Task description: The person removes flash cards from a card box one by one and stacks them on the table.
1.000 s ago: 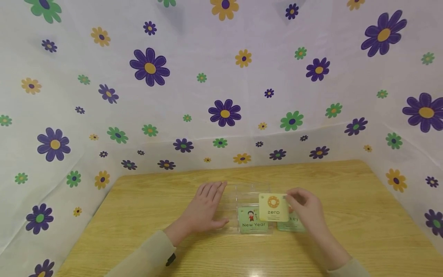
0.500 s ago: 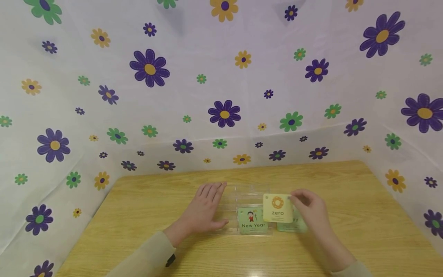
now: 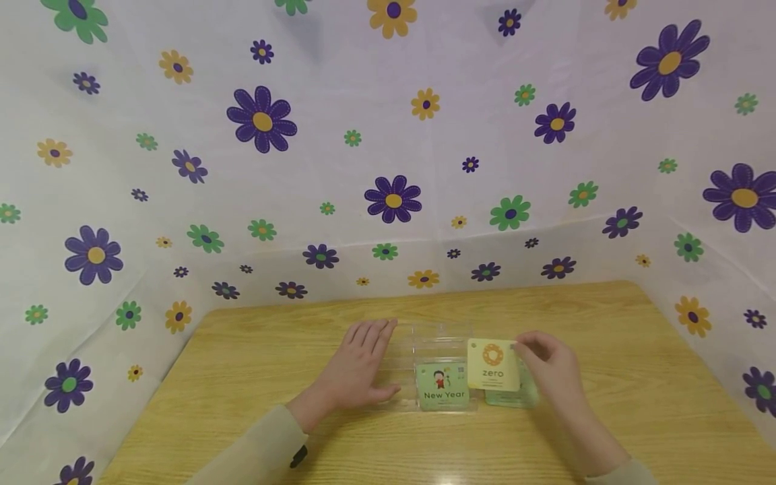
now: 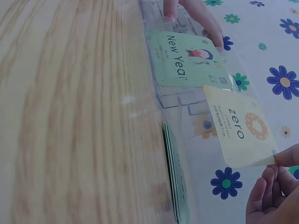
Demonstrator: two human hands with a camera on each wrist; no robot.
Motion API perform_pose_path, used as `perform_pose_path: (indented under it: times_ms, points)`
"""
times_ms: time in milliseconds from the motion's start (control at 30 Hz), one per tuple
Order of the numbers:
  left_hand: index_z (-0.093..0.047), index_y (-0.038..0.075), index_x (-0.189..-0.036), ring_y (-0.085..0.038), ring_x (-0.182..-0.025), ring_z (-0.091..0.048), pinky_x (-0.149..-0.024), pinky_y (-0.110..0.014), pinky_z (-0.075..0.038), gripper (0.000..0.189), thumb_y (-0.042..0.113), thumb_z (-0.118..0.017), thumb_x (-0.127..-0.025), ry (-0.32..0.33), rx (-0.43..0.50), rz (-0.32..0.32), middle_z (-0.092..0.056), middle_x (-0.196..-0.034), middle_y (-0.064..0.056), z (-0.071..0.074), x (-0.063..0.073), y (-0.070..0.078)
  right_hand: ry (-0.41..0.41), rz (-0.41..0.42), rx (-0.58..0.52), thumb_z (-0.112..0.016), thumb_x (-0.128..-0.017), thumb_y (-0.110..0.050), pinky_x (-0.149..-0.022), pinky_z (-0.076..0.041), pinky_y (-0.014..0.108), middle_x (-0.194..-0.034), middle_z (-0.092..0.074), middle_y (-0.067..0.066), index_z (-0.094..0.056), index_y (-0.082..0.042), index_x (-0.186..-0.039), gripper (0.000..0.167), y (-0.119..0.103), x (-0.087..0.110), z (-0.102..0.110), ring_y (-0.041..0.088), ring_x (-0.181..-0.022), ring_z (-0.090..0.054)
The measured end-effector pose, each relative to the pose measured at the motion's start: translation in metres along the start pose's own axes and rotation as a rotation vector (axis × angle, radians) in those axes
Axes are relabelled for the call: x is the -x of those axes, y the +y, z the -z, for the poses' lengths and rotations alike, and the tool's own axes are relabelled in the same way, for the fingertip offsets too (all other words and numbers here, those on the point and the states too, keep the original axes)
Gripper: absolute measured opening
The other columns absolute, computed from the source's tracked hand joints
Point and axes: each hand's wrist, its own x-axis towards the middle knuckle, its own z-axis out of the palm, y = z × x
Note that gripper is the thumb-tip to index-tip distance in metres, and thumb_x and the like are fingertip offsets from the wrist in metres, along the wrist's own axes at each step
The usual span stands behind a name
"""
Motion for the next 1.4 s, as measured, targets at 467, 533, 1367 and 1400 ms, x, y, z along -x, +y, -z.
perform_pose_path:
  times_ms: [467,533,1367,1400]
  points:
    - [-0.023,0.003,-0.167,-0.028,-0.145,-0.045,-0.124,-0.047,-0.037,0.114,0.076,-0.063,-0.089,-0.005,-0.003,0.0,-0.044,-0.16,-0.012,-0.001,0.0,0.0,0.001,-0.063,0.006,-0.066,-0.105,-0.017,-0.076,-0.051,0.016,-0.086,-0.063,-0.025,-0.07,0.008,-0.115,0.027,0.008,-0.001,0.007,-0.003,-0.084,-0.057]
    - [-0.023,0.003,-0.166,-0.028,-0.144,-0.045,-0.124,-0.047,-0.037,0.114,0.076,-0.063,-0.089,0.0,-0.007,-0.002,-0.045,-0.16,-0.012,-0.001,-0.001,0.0,0.003,-0.08,0.007,-0.065,-0.105,-0.016,-0.076,-0.051,0.016,-0.086,-0.063,-0.024,-0.07,0.008,-0.116,0.027,0.009,-0.002,0.008,-0.003,-0.083,-0.056]
    - [-0.023,0.004,-0.167,-0.028,-0.145,-0.045,-0.125,-0.048,-0.036,0.113,0.076,-0.063,-0.089,-0.032,0.002,0.012,-0.045,-0.16,-0.012,0.001,-0.001,0.001,-0.024,-0.111,0.081,-0.065,-0.104,-0.017,-0.074,-0.053,0.014,-0.097,-0.07,-0.008,-0.069,0.012,-0.118,0.032,0.021,-0.008,0.014,-0.008,-0.082,-0.056]
    - [-0.023,0.004,-0.167,-0.028,-0.145,-0.045,-0.125,-0.048,-0.036,0.113,0.076,-0.063,-0.089,-0.033,0.001,0.012,-0.044,-0.16,-0.012,0.001,-0.001,0.001,-0.03,-0.116,0.089,-0.065,-0.104,-0.017,-0.075,-0.053,0.014,-0.099,-0.07,-0.006,-0.068,0.012,-0.119,0.033,0.022,-0.008,0.014,-0.009,-0.082,-0.056]
